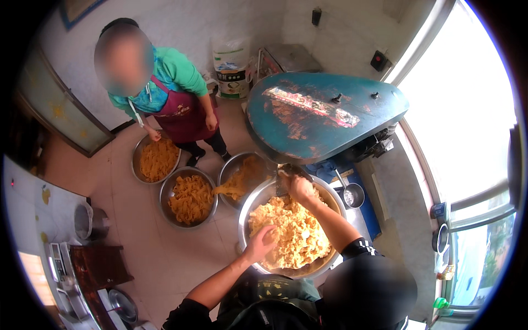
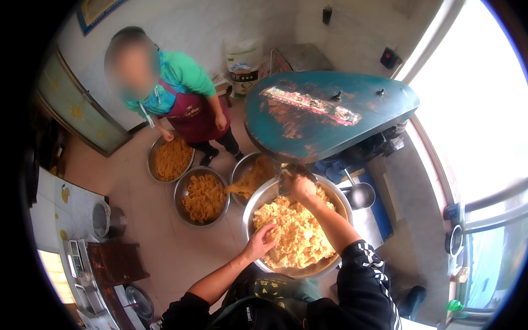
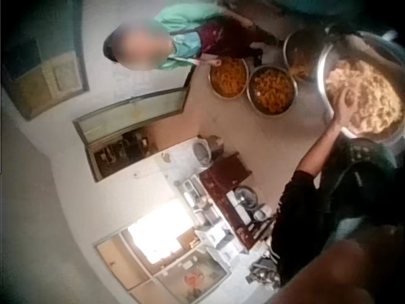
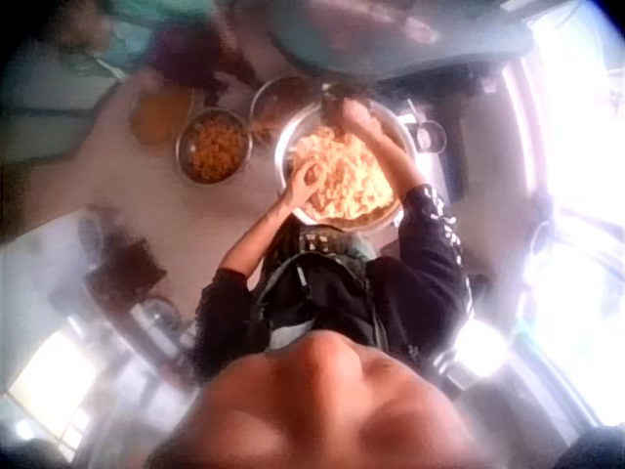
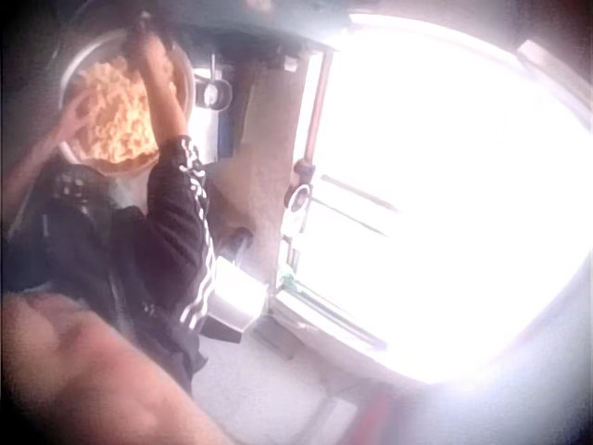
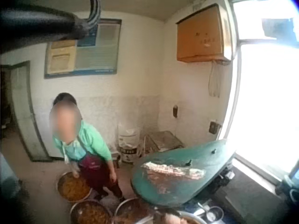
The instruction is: The person kneads a large quantity of yellow dough in a metal bowl using both hands. They repeatedly lift, fold, and press the dough to mix it thoroughly.
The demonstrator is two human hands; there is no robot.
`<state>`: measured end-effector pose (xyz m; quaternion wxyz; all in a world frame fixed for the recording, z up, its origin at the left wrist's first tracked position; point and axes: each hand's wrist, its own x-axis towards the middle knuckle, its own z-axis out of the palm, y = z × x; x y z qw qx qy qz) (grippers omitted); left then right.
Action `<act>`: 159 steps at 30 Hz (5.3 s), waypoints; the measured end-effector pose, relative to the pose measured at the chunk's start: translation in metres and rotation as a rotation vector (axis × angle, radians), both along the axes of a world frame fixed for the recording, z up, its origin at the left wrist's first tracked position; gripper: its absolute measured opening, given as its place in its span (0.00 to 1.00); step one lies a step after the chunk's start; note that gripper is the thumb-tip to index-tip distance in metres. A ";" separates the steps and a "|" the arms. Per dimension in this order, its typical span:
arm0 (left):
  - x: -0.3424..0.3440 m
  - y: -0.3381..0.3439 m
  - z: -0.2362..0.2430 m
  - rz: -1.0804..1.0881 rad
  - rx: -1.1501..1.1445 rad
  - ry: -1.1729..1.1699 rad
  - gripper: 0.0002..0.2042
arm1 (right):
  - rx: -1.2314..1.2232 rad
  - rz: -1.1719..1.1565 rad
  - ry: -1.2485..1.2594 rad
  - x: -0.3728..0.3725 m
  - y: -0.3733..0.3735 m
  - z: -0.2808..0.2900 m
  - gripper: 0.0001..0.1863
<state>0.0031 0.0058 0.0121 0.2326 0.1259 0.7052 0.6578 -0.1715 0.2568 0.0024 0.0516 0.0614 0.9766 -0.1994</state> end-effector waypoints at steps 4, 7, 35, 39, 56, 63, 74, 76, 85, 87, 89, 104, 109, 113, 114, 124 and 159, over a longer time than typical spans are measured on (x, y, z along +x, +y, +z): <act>-0.017 0.011 0.015 -0.038 -0.138 0.080 0.28 | 0.012 0.003 -0.153 -0.014 -0.008 0.057 0.25; -0.053 0.034 0.038 -0.075 -0.155 0.207 0.28 | 0.044 -0.023 -0.079 -0.007 0.008 0.034 0.23; -0.133 0.180 -0.096 -0.307 -0.838 0.043 0.52 | -0.504 -0.362 0.029 0.207 0.104 0.053 0.16; -0.138 0.199 -0.095 -0.214 -0.782 -0.185 0.62 | -0.496 -0.365 -0.024 0.219 0.102 0.055 0.17; -0.115 0.175 -0.086 -0.207 -0.654 0.156 0.26 | -0.472 -0.261 -0.021 0.171 0.101 0.075 0.17; -0.099 0.120 -0.020 -0.256 -0.562 0.470 0.19 | -0.115 -0.011 0.030 0.067 0.060 0.063 0.19; -0.045 0.067 -0.003 -0.202 -0.446 0.440 0.28 | 0.002 -0.020 -0.063 0.033 0.018 0.050 0.22; -0.042 0.071 -0.006 -0.162 -0.439 0.492 0.29 | -0.009 -0.039 -0.044 0.012 0.013 0.048 0.22; -0.041 0.055 0.002 -0.196 -0.447 0.509 0.21 | 0.012 0.001 0.073 0.008 0.025 0.012 0.29; -0.047 0.060 0.009 -0.243 -0.498 0.516 0.25 | 0.066 -0.018 0.080 -0.006 0.026 0.013 0.23; -0.048 0.059 0.023 -0.311 -0.591 0.534 0.31 | 0.063 -0.026 0.018 -0.006 0.020 0.022 0.27; -0.033 0.056 0.019 -0.550 -0.720 0.588 0.16 | -0.056 0.130 0.311 0.017 0.009 0.020 0.23; -0.023 0.073 0.032 -0.501 -0.758 0.742 0.08 | 0.042 -0.046 -0.087 -0.008 0.011 0.038 0.22; -0.028 0.065 0.018 -0.582 -0.799 0.730 0.09 | -0.077 -0.005 0.121 0.015 0.024 0.017 0.23; -0.029 0.065 0.012 -0.609 -0.794 0.731 0.10 | -0.083 -0.005 0.129 0.017 0.021 0.023 0.23; -0.050 0.041 0.030 -0.824 -0.758 0.634 0.03 | -0.060 0.065 0.252 0.002 0.018 0.017 0.24; -0.156 0.108 0.030 -0.212 -0.499 0.608 0.32 | -0.067 -0.014 0.203 0.055 0.067 0.023 0.19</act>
